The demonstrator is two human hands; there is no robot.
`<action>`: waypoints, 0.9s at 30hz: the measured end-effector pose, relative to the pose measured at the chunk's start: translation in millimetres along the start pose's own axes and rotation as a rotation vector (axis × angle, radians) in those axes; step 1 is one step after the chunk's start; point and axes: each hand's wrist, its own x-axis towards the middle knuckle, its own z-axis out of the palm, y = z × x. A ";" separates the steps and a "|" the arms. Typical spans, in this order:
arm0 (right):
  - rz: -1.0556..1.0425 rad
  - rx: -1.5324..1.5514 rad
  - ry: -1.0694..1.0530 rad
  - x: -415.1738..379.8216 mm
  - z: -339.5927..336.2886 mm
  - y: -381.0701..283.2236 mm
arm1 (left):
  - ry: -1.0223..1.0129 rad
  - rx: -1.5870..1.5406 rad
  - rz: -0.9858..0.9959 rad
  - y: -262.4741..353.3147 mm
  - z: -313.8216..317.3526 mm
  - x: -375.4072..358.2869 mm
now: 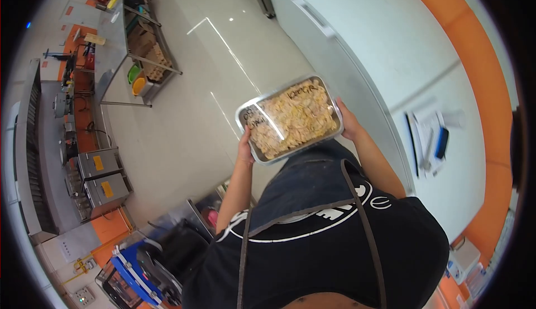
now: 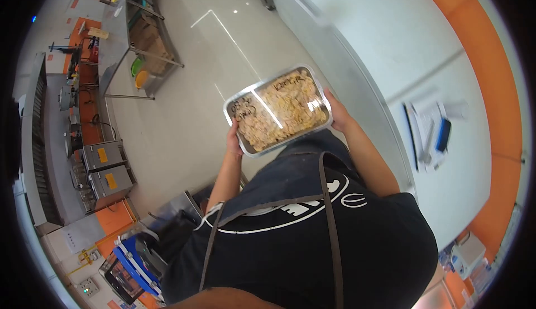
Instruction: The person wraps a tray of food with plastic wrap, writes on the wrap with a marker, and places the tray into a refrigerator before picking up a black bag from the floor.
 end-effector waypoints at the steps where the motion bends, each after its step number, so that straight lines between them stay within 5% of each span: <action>1: 0.016 0.018 -0.048 39.9 17.6 -6.7 | 0.019 0.019 0.024 20.5 -13.9 34.5; 6: 0.165 -0.251 -0.187 230.5 117.6 -83.2 | 0.058 -0.094 0.024 168.3 -40.2 155.6; 11: 0.206 -0.399 -0.439 355.3 268.2 -166.4 | 0.193 -0.198 0.160 308.6 -54.1 166.9; 14: 0.124 -0.640 -0.566 430.7 357.3 -187.2 | 0.310 -0.154 0.381 346.7 -90.8 192.2; 18: 0.199 -0.697 -0.720 557.8 454.9 -181.1 | 0.229 -0.313 0.350 395.0 -180.7 240.4; 22: 0.275 -0.689 -0.684 656.5 528.5 -167.2 | 0.326 -0.303 0.281 465.6 -271.0 300.8; 27: 0.226 -0.559 -0.592 763.5 648.4 -212.7 | 0.068 -0.204 0.213 673.0 -300.9 402.1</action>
